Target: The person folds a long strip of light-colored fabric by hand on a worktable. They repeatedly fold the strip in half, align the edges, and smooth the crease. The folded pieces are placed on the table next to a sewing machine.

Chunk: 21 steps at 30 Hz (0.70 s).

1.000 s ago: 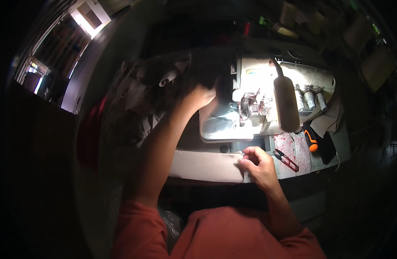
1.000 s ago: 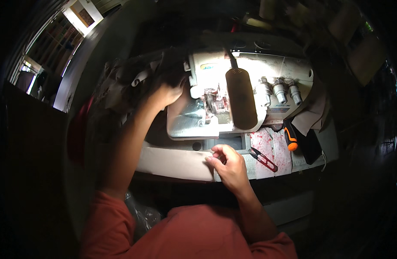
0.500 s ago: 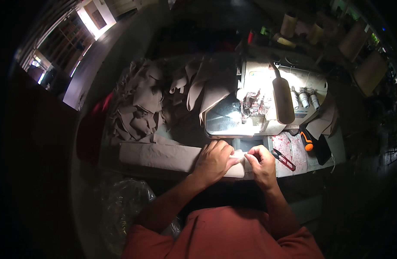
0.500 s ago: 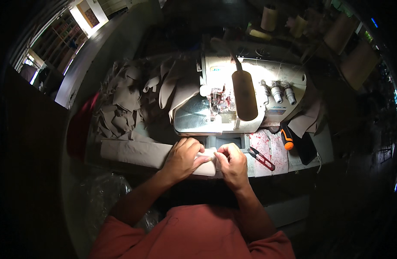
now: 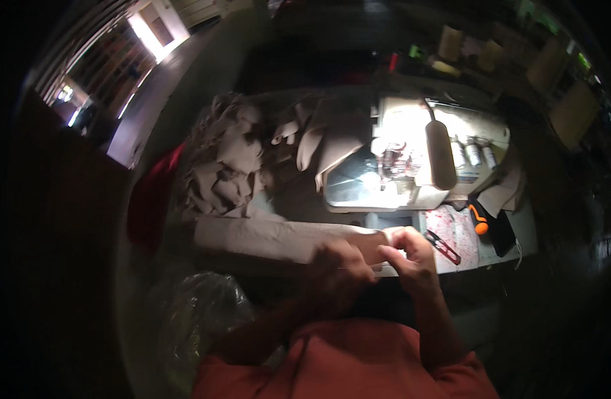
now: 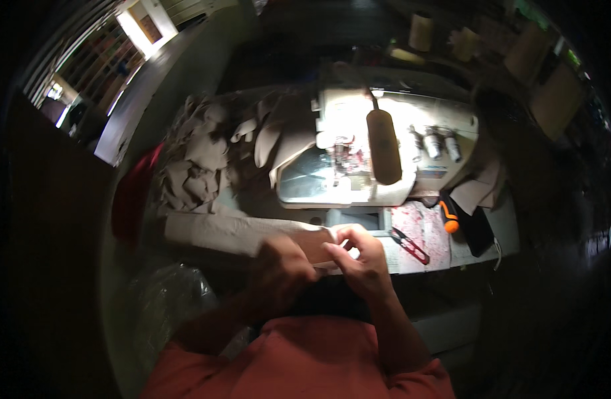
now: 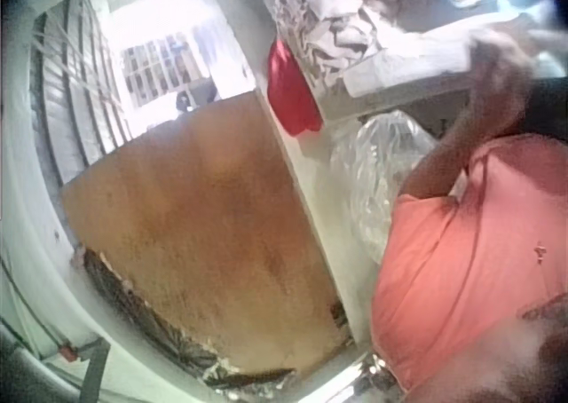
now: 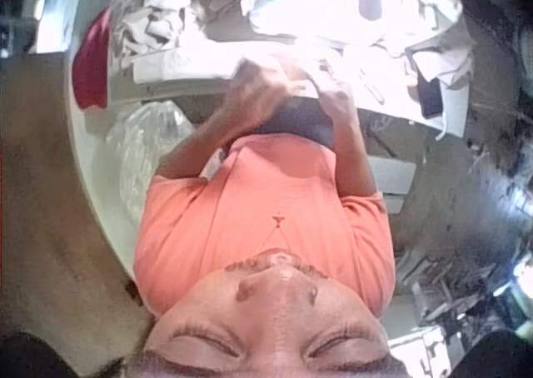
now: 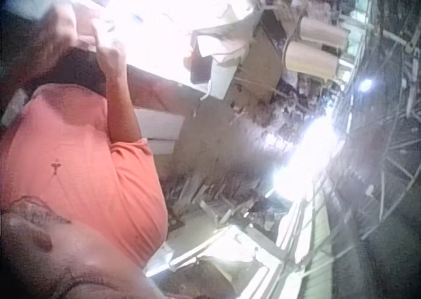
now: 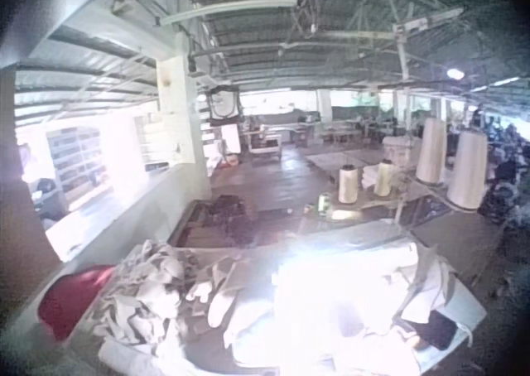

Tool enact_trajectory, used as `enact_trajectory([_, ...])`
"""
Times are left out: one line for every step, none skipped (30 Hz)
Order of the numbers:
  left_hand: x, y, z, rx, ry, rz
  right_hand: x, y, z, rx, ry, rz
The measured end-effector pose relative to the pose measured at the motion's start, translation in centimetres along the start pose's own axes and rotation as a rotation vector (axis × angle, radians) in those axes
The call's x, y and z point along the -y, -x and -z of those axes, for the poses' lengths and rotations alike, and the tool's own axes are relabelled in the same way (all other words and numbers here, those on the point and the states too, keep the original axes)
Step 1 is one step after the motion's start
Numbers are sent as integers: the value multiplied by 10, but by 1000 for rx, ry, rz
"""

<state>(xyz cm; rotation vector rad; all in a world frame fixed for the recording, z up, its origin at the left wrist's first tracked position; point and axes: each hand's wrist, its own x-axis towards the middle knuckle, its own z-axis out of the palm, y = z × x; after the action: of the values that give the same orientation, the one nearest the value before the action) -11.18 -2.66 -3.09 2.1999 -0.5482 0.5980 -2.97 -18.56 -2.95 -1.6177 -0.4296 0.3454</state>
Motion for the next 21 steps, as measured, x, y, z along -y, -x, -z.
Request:
enact_trajectory([-8, 12, 2, 66, 67, -3, 8, 3, -6, -20, -43, -60])
enact_trajectory([-8, 18, 6, -68, 651, 316, 25, 7, -15, -20, -220, -65])
enact_trajectory([-5, 20, 9, -223, 1240, 612, 41, 10, -20, -23, -331, -46])
enact_trajectory([-1, 21, 19, -516, 1487, 804, 43, 11, -24, -23, -382, -79])
enact_trajectory([3, 21, 30, -890, 1685, 927, 43, 11, -24, -36, -430, -109])
enact_trajectory([39, 41, 54, -832, 1611, 557, 41, 12, -22, -18, -507, -134])
enact_trajectory([51, 45, 80, -1020, 1332, 627, 36, 13, -16, -24, -571, -157])
enact_trajectory([64, 56, 107, -1155, 1264, 615, 32, 12, -12, -9, -638, -180])
enact_trajectory([72, 58, 125, -1284, 1199, 596, 30, 10, -11, 19, -626, -217])
enact_trajectory([73, 58, 128, -1269, 1067, 552, 28, 8, -9, 41, -615, -253])
enact_trajectory([69, 49, 129, -1237, 942, 517, 24, 7, -8, 47, -609, -290])
enact_trajectory([64, 39, 125, -1197, 827, 495, 23, 6, -13, 43, -604, -300])
enact_trajectory([51, 26, 112, -1026, 774, 451, 26, 3, -20, 76, -616, -303])
enact_trajectory([36, 19, 97, -736, 528, 485, 28, -1, -30, 115, -622, -311])
enact_trajectory([20, 9, 82, -450, 226, 451, 32, -2, -34, 147, -623, -316])
enact_trajectory([4, -1, 66, -229, -21, 343, 32, -1, -35, 179, -695, -299])
enact_trajectory([-9, -15, 55, 88, -403, 154, 31, 0, -32, 203, -764, -277])
enact_trajectory([-14, -16, 35, 143, -340, 229, 30, 0, -31, 241, -843, -251])
enact_trajectory([-17, -16, 30, 144, -370, 228, 32, 3, -29, 232, -770, -253])
enact_trajectory([-18, -17, 25, 151, -396, 226, 36, 6, -27, 216, -700, -259])
enact_trajectory([-18, -19, 21, 157, -423, 225, 40, 8, -26, 202, -630, -268])
